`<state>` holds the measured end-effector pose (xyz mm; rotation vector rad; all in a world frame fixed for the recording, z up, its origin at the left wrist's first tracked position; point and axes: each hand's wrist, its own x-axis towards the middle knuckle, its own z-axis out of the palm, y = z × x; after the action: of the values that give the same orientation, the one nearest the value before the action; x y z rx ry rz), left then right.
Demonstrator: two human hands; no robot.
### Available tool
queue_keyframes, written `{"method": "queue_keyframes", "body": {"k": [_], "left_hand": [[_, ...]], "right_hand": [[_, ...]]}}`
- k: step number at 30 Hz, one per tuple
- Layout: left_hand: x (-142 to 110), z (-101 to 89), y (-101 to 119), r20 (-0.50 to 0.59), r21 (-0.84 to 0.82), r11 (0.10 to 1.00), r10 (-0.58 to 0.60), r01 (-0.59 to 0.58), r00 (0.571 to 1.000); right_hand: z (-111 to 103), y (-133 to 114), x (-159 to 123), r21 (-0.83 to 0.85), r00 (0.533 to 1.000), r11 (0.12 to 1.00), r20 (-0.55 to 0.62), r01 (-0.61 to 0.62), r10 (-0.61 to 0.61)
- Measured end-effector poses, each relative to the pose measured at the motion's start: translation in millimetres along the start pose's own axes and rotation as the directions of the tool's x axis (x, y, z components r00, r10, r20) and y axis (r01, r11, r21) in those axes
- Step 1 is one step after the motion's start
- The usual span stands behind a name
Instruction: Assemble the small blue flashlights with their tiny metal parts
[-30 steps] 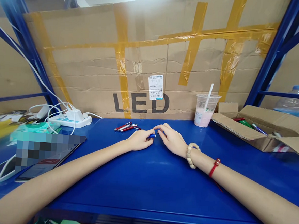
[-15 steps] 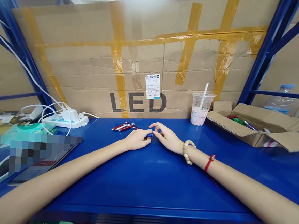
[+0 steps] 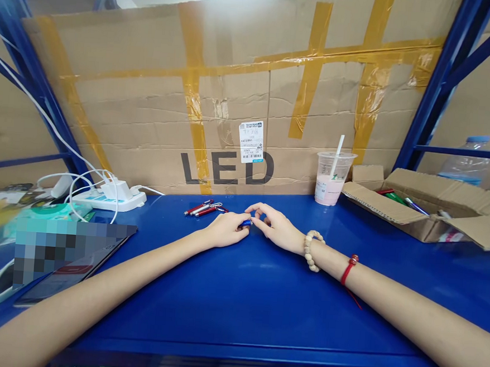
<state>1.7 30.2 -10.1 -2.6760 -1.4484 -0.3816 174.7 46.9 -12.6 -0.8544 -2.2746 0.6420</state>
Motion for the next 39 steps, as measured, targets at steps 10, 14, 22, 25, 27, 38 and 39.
{"method": "queue_keyframes", "body": {"k": [10,14,22,25,27,38,39], "left_hand": [[1.3,1.8,-0.4,-0.016,0.026,0.999,-0.022,0.022,1.000],[2.0,3.2,-0.8,-0.031,0.015,1.000,-0.007,0.007,0.999],[2.9,3.5,-0.7,-0.026,0.007,1.000,-0.020,0.020,0.999],[2.4,2.2,0.4,-0.020,-0.001,0.999,-0.038,0.038,0.999],[2.3,1.8,0.6,-0.024,-0.013,0.999,-0.047,0.047,0.999],[1.1,1.2,2.8,-0.042,0.002,1.000,-0.023,0.023,0.999],[0.8,0.6,3.2,-0.037,0.003,1.000,-0.027,0.027,0.999]], "right_hand": [[0.3,0.7,-0.1,-0.038,0.998,0.998,-0.032,0.046,-0.047],[-0.4,2.6,-0.5,-0.098,0.997,0.993,-0.030,0.066,-0.070],[-0.4,3.7,-0.8,-0.155,0.987,0.980,-0.079,0.126,-0.139],[-1.1,3.2,-1.9,-0.229,0.973,0.962,-0.142,0.146,-0.181],[-1.8,1.9,-3.0,-0.264,0.971,0.952,-0.135,0.155,-0.196],[-0.2,4.2,-2.3,-0.230,0.968,0.952,-0.095,0.203,-0.230],[-0.1,3.9,-2.3,-0.222,0.968,0.953,-0.103,0.203,-0.230]]}}
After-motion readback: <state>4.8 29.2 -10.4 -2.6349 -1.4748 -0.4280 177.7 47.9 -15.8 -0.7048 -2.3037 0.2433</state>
